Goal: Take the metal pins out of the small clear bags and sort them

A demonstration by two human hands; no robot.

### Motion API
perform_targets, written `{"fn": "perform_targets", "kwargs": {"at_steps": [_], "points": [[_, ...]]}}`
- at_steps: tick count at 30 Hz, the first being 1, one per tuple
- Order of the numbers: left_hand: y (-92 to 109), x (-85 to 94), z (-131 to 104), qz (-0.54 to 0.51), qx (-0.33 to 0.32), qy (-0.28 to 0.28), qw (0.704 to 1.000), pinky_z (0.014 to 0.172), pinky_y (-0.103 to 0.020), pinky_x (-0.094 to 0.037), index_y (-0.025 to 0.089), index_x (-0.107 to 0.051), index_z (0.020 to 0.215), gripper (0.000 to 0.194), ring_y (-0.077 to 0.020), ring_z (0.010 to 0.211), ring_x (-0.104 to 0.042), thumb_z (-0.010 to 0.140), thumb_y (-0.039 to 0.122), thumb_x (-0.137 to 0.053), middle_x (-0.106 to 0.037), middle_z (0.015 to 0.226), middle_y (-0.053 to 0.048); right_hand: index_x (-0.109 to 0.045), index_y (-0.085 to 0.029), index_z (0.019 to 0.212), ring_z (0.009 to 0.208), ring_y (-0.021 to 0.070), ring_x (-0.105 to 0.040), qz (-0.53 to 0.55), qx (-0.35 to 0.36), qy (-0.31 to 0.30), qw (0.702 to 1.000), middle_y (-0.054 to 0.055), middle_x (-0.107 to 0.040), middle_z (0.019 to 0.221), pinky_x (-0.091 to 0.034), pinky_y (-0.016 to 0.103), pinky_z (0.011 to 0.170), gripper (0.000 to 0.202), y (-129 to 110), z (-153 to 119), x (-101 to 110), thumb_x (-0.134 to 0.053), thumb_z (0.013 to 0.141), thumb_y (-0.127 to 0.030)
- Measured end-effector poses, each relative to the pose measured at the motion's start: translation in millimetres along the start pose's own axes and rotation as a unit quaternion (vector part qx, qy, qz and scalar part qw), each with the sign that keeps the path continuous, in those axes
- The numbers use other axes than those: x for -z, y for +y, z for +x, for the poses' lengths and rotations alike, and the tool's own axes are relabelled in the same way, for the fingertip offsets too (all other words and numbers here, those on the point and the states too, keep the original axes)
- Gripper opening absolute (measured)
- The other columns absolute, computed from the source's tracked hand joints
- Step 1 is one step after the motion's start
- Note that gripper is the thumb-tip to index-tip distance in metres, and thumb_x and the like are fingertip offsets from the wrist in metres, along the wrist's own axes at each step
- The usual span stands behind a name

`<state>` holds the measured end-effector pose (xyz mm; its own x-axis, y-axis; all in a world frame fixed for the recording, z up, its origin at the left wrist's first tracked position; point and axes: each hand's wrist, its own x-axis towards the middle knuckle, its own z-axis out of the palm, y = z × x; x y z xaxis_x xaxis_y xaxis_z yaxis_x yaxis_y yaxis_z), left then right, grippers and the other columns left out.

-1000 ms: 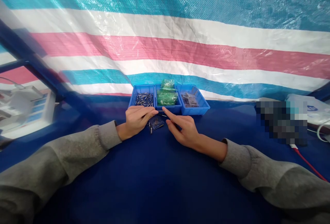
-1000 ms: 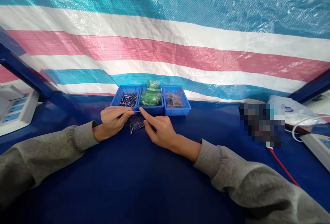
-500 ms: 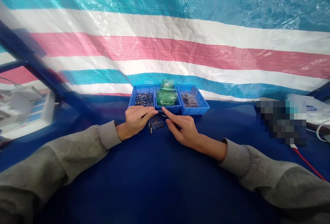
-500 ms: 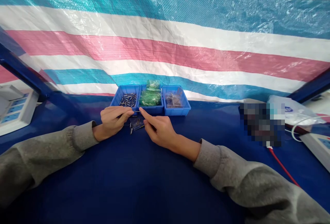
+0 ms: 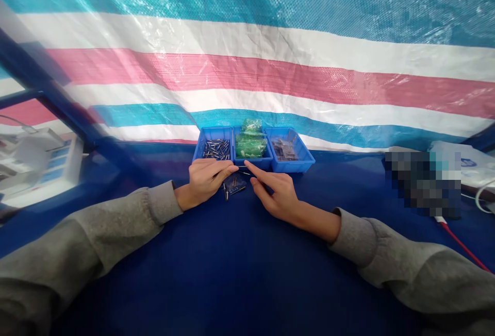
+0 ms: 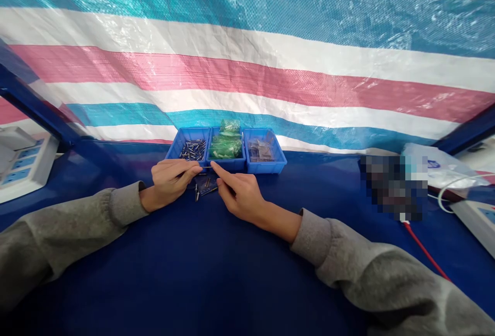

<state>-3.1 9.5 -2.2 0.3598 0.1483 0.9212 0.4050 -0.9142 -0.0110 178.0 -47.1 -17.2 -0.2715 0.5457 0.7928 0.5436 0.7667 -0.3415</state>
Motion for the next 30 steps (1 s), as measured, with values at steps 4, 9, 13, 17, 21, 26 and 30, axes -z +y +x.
{"fn": "perform_targets", "kwargs": {"at_steps": [4,9,13,17,21,26,30], "points": [[-0.9,-0.8,-0.6,-0.004,0.005,0.008,1.0,0.045,-0.017,-0.041,0.014,-0.064,0.067,0.018,-0.0059,0.041,-0.055,0.082,0.024,-0.06,-0.066,0.054,0.002,-0.053,-0.009,0.122,0.039,0.0065,-0.038,0.008,0.003,0.006,1.0,-0.006,-0.048,0.047,-0.036,0.019,0.043,0.037,-0.4,0.3,0.5,-0.041,0.088,-0.016],[-0.7,-0.6,-0.7,-0.003,0.012,0.003,1.0,0.045,-0.017,-0.041,0.015,-0.064,0.067,0.017,-0.006,0.042,-0.056,0.082,0.023,-0.061,-0.066,0.054,0.002,-0.053,-0.011,0.123,0.039,0.0064,-0.038,0.005,0.003,0.004,1.0,-0.006,-0.047,0.047,-0.036,0.019,0.043,0.037,-0.5,0.3,0.7,-0.041,0.088,-0.016],[-0.1,0.0,-0.2,-0.001,0.008,-0.002,1.0,0.046,-0.017,-0.041,0.014,-0.064,0.067,0.017,-0.0061,0.043,-0.057,0.082,0.023,-0.06,-0.067,0.056,0.002,-0.052,-0.012,0.124,0.039,0.0064,-0.038,0.004,0.005,0.006,1.0,-0.006,-0.046,0.047,-0.036,0.019,0.043,0.037,0.0,-0.3,0.4,-0.041,0.088,-0.017],[0.0,0.2,-0.2,-0.002,0.009,-0.003,1.0,0.046,-0.017,-0.041,0.015,-0.064,0.067,0.018,-0.0059,0.042,-0.056,0.082,0.023,-0.06,-0.067,0.056,0.002,-0.052,-0.012,0.124,0.039,0.0065,-0.038,0.006,0.005,0.002,1.0,-0.006,-0.047,0.047,-0.036,0.019,0.044,0.038,0.3,-0.6,0.0,-0.041,0.088,-0.017],[0.2,0.3,-0.2,-0.005,0.012,-0.007,1.0,0.046,-0.017,-0.041,0.014,-0.064,0.067,0.018,-0.006,0.042,-0.056,0.082,0.024,-0.06,-0.066,0.055,0.002,-0.053,-0.011,0.123,0.039,0.0066,-0.038,0.007,0.006,0.0,1.0,-0.006,-0.046,0.046,-0.036,0.019,0.043,0.037,0.6,-0.4,-0.1,-0.041,0.089,-0.017],[-0.2,0.0,0.1,-0.007,0.008,-0.003,1.0,0.045,-0.017,-0.041,0.014,-0.064,0.067,0.017,-0.0064,0.042,-0.056,0.081,0.023,-0.061,-0.067,0.055,0.001,-0.055,-0.007,0.12,0.039,0.0065,-0.037,0.012,0.014,0.007,1.0,-0.006,-0.044,0.047,-0.035,0.019,0.043,0.036,0.5,-0.4,0.1,-0.043,0.087,-0.014],[-0.3,-0.4,0.1,-0.006,0.009,0.0,1.0,0.045,-0.017,-0.041,0.014,-0.064,0.067,0.017,-0.0064,0.042,-0.056,0.081,0.023,-0.061,-0.067,0.055,0.001,-0.054,-0.007,0.121,0.039,0.0066,-0.037,0.013,0.012,0.01,1.0,-0.006,-0.045,0.047,-0.035,0.019,0.044,0.036,0.2,-0.3,0.4,-0.043,0.087,-0.013]]}}
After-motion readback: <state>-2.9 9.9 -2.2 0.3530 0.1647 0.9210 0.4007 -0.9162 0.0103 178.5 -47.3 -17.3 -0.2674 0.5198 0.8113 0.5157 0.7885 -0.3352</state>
